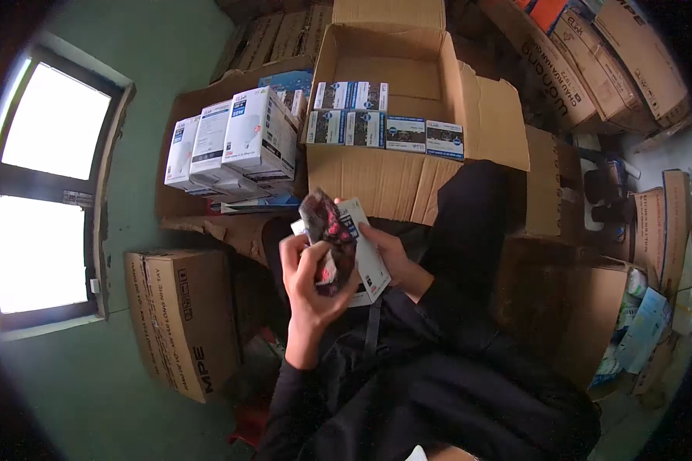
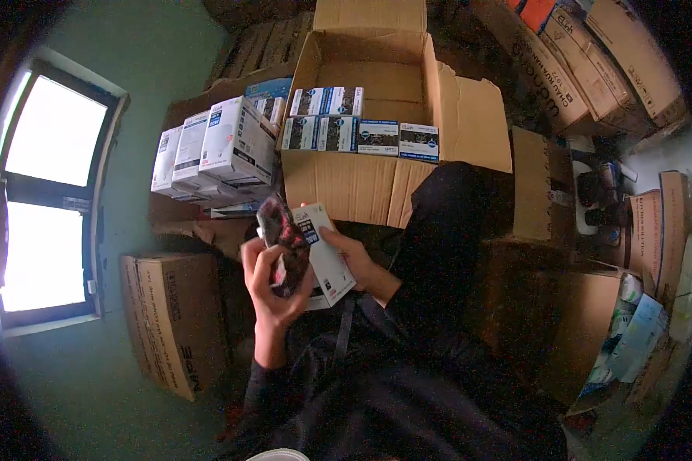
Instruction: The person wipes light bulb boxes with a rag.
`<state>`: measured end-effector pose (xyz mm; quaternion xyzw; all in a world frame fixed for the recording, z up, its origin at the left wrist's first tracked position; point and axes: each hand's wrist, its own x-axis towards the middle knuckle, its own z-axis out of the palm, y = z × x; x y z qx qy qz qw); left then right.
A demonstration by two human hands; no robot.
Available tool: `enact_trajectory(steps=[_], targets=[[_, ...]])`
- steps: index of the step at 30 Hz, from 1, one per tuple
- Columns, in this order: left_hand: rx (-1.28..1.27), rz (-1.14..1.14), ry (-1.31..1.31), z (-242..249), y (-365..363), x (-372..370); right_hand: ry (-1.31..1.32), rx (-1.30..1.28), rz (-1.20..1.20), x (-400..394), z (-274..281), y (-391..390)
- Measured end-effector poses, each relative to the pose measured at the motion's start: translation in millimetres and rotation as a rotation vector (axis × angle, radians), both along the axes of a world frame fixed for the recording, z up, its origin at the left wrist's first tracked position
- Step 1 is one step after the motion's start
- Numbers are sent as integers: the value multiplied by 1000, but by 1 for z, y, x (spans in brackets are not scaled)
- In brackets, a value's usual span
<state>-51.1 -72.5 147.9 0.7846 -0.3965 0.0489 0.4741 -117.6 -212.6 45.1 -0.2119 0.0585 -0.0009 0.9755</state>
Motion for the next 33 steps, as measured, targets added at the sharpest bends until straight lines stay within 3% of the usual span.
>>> enact_trajectory(steps=[2,4,6,8,9,10,12,14,16,18,20,22,24,25,26,28,30,31,33], targets=[[-26,163,-99,-1,-10,17,48,-38,50,-6,-17,2],[-77,267,38,-8,-13,24,54,-135,18,-10,1,3],[2,24,-162,-12,-6,5,59,-87,-46,-9,-11,-9],[65,-131,-60,-20,-1,-19,15,122,-43,-6,-27,-23],[38,-91,-95,-25,2,-11,41,42,-212,-4,0,-14],[12,-53,-129,-27,4,3,53,-64,-182,-3,-3,-8],[-9,231,-55,-34,4,30,80,-276,-110,-5,-9,3],[26,230,-103,-49,9,31,128,-294,-180,-4,-5,5],[-124,41,-3,-55,5,-4,132,-195,-236,-1,-9,-10],[-4,-38,59,-50,14,-18,142,-157,-220,-5,-13,-7],[-59,-9,-23,-50,14,4,135,-207,-124,-10,-13,-2],[-26,224,112,-48,9,24,181,-285,-118,-12,-20,8],[-144,130,-18,-66,2,13,189,-336,-168,-9,-19,4],[-206,7,-15,-68,-1,-1,150,-243,-253,-7,-18,-6],[-119,-7,82,-65,0,-18,139,-254,-267,-7,-18,-10],[-198,-50,141,-65,3,-18,125,-273,-299,-10,-12,-15],[-161,99,125,-77,7,12,171,-361,-169,-16,-4,-9],[-203,247,237,-84,3,23,160,-452,-178,-17,-3,-5],[-216,201,104,-86,1,17,165,-536,-252,-14,-5,-5]])
